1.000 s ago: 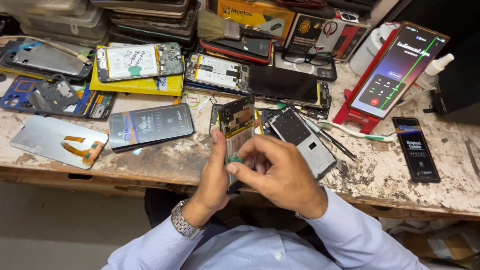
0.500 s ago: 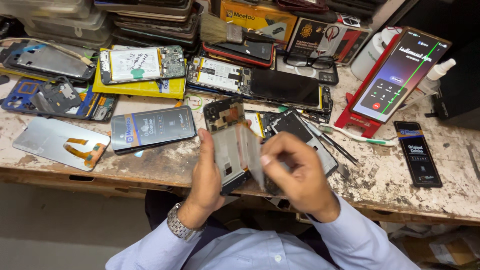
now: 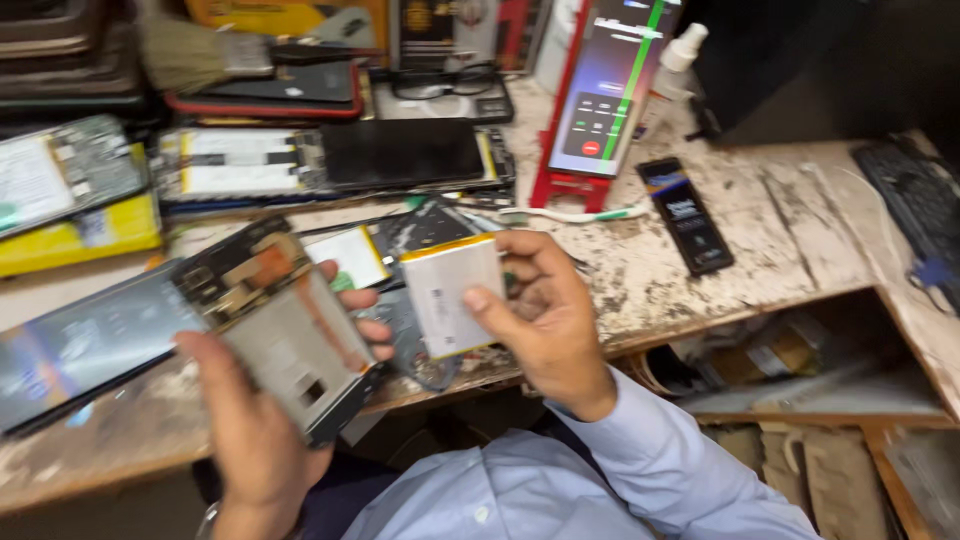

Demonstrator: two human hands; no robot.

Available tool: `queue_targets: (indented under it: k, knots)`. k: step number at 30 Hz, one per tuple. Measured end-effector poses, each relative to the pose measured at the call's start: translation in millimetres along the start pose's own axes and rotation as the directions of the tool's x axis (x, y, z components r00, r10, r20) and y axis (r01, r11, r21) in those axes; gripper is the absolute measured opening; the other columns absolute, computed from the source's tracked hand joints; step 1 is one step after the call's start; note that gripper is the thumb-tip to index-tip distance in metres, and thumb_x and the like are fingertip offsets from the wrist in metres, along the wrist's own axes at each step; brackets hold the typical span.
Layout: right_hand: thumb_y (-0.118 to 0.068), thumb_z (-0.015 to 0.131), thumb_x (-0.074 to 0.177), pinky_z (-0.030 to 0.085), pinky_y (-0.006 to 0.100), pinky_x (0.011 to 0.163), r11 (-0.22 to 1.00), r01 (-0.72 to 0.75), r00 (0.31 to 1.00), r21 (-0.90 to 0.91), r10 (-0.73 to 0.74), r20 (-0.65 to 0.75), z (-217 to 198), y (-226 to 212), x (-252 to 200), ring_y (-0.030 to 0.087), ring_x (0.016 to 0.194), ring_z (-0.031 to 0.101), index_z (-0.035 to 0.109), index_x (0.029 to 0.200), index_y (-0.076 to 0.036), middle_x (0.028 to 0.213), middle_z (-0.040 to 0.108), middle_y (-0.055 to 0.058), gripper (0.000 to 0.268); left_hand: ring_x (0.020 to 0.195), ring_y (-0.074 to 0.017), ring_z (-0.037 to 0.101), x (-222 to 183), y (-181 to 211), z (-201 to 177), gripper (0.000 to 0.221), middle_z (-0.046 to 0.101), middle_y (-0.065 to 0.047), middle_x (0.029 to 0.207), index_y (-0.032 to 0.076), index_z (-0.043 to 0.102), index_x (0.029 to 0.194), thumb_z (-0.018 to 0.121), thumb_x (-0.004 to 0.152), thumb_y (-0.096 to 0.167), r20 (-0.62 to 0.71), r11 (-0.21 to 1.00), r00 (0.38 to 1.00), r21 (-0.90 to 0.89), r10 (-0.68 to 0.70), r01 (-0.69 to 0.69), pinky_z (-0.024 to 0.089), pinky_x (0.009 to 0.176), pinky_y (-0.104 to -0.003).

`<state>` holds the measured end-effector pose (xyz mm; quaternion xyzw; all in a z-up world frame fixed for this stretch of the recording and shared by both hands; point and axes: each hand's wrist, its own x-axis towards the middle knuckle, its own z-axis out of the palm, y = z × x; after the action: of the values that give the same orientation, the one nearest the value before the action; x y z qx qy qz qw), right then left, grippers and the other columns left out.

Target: The person disassembles a smartphone, removes the battery, and cleans the internal frame using a brush. They then apply adhesive along the edges of the frame and handle a yellow battery component, preparing it for installation.

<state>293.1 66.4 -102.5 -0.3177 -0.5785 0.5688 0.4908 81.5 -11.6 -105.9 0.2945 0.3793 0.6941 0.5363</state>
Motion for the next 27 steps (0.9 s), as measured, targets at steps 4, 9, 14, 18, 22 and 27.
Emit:
queue_targets:
  k: [4,9,14,18,22,27]
  knots:
    - [-0.002,0.071,0.096,0.058,0.028,0.092,0.967,0.033,0.947,-0.253,-0.112,-0.303,-70.0,-7.9,-18.3,0.013,0.103,0.068,0.059,0.126,-0.003,0.115,0.07,0.007,0.033,0.099,-0.0332,0.07,3.7,0.5,1.6,0.101,0.066,-0.024,0.121,-0.006,0.045,0.148,0.012,0.095,0.073,-0.007,0.996,0.997,-0.049,-0.072,0.071,0.06,0.086,-0.049]
    - [-0.003,0.08,0.102,0.052,0.025,0.091,0.522,0.017,0.84,-0.853,-0.47,-0.271,-155.2,-13.0,-43.8,0.011,0.094,0.061,0.069,0.115,0.0,0.107,0.069,0.006,0.017,0.099,-0.0345,0.071,8.5,-6.0,-4.6,0.097,0.067,-0.026,0.123,-0.007,0.047,0.145,0.015,0.097,0.071,0.051,0.981,0.995,-0.17,-0.091,0.098,0.062,0.088,-0.051]
    - [-0.004,0.074,0.104,0.048,0.033,0.092,-0.007,0.063,0.832,-0.998,-0.551,0.057,-185.6,16.7,-56.9,0.023,0.097,0.061,0.071,0.113,-0.002,0.105,0.067,0.009,0.009,0.092,-0.031,0.074,15.8,-6.6,-1.7,0.089,0.069,-0.024,0.12,-0.003,0.052,0.142,0.013,0.101,0.066,0.109,0.964,0.99,-0.238,-0.093,0.117,0.064,0.082,-0.044]
    - [-0.014,0.076,0.108,0.046,0.034,0.097,-0.152,0.011,0.889,-0.988,-0.452,0.079,-195.0,34.8,-55.0,0.019,0.095,0.065,0.075,0.11,-0.007,0.103,0.072,0.007,0.007,0.085,-0.0308,0.077,13.1,-4.3,1.3,0.083,0.072,-0.022,0.115,-0.001,0.054,0.139,0.017,0.101,0.063,0.042,0.976,0.991,-0.174,-0.126,0.131,0.066,0.073,-0.04]
    - [-0.021,0.079,0.105,0.045,0.033,0.098,-0.115,-0.001,0.92,-0.993,-0.39,0.044,-185.9,34.8,-55.5,0.019,0.094,0.063,0.077,0.109,-0.008,0.104,0.073,0.006,0.014,0.083,-0.0303,0.077,12.8,-6.9,0.3,0.076,0.072,-0.022,0.115,-0.004,0.055,0.136,0.022,0.105,0.058,0.04,0.979,0.993,-0.169,-0.113,0.118,0.066,0.072,-0.04]
    - [-0.024,0.081,0.099,0.046,0.032,0.102,-0.024,0.007,0.93,-1.0,-0.367,0.015,-167.7,22.2,-56.2,0.02,0.103,0.063,0.077,0.112,-0.011,0.115,0.074,0.005,0.019,0.097,-0.0305,0.073,12.5,-9.4,-3.8,0.045,0.067,-0.021,0.124,-0.001,0.045,0.143,0.044,0.105,0.024,0.113,0.97,0.99,-0.218,-0.082,0.106,0.064,0.084,-0.042]
